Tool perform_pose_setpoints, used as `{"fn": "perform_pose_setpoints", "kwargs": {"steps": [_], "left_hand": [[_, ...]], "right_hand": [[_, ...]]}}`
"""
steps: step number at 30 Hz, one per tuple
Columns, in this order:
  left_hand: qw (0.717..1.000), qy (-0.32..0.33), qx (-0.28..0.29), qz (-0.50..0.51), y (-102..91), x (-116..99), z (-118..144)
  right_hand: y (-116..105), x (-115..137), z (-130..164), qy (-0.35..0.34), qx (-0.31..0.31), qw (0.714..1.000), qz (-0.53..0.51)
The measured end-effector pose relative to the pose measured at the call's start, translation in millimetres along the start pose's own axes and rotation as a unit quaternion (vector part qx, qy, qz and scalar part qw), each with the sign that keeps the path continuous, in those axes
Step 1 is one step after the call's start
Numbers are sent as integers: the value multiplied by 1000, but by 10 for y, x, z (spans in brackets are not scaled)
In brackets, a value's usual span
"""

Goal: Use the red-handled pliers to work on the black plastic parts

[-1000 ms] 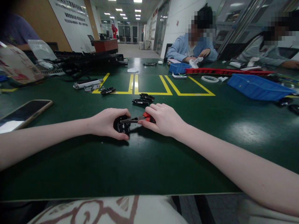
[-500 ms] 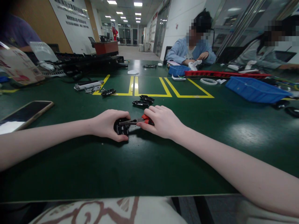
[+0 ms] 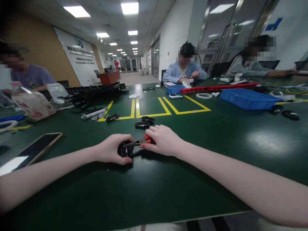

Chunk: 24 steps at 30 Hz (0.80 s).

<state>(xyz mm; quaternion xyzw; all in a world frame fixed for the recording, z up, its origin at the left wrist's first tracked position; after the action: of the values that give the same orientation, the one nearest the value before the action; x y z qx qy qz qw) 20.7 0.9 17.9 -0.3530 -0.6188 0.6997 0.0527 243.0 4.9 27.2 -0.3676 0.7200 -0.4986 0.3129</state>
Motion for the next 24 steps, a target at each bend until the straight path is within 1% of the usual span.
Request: {"fn": "perform_pose_setpoints", "kwargs": {"steps": [5,12,20,22,24], "left_hand": [[1000,-1,-5,16,1,-11,1],[999,-13,22,45,-1,-4,-6],[996,-3,50,71,-4,-20,6],[995,-2,51,86,3,-13,7],[991,-16,58,121,15,2,6]], "right_hand": [[2,32,17,9,-12,1000,26],[15,16,27,-6,-19,995,95],[17,32,51,-15,-31,993,109],[32,13,60,-20,-40,990,133],[42,-8,68,-25,-53,984,166]]}}
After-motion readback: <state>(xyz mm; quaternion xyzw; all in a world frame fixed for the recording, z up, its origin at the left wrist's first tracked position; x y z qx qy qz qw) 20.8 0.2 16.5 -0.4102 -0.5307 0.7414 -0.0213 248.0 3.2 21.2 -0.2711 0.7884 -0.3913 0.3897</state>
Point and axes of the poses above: each hand's wrist, its own z-axis away from the middle knuckle, its own y-axis out of the palm, x = y × z, the point moved 2 cm from there along -z, towards the middle knuckle, and after that the axes turned 10 degrees about -y, right-handed, at the moved point
